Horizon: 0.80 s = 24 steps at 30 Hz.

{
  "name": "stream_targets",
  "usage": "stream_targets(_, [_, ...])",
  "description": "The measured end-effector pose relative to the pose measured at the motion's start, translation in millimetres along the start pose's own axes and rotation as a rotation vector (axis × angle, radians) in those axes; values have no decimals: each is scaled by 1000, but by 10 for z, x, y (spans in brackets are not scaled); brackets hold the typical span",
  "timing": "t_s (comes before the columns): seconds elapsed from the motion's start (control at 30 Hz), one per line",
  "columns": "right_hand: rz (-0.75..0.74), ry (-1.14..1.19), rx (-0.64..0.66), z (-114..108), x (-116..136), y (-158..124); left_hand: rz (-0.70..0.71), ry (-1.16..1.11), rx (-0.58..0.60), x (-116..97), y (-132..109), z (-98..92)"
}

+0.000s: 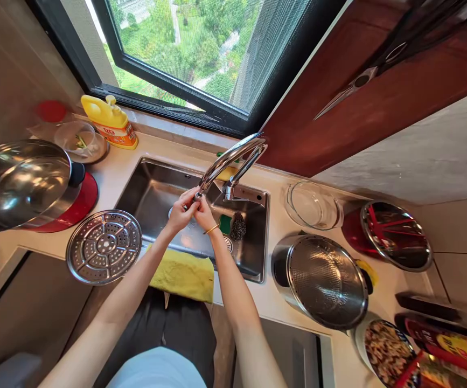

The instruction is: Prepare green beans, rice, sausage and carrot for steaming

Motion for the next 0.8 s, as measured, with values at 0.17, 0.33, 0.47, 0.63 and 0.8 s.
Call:
stream_targets(0.17, [4, 35, 11, -17, 40, 18, 37, -24, 58, 24, 20, -51])
stream_targets(0.33, [11, -18, 20, -29, 110, 26, 37, -45, 77, 30, 109, -104])
stream_targets(0.47, [-5, -15, 30, -18, 164, 38, 15, -54, 85, 3, 152, -134])
stream_targets(0.63, [-51, -46, 13, -17, 251, 54, 41, 58, 100, -113, 193, -178])
stream_targets(0.8, [-71, -72, -8, -2, 290, 26, 86, 188, 132, -194, 237, -221])
Point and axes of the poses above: each hand's wrist, its own y-axis towards the middle knuckle, its own z-axis out of the palm, x = y × z, the point moved 5 cm from there along y, towards the middle knuckle, and after that the axes turned 5 degrees about x, right-handed, at the moved point
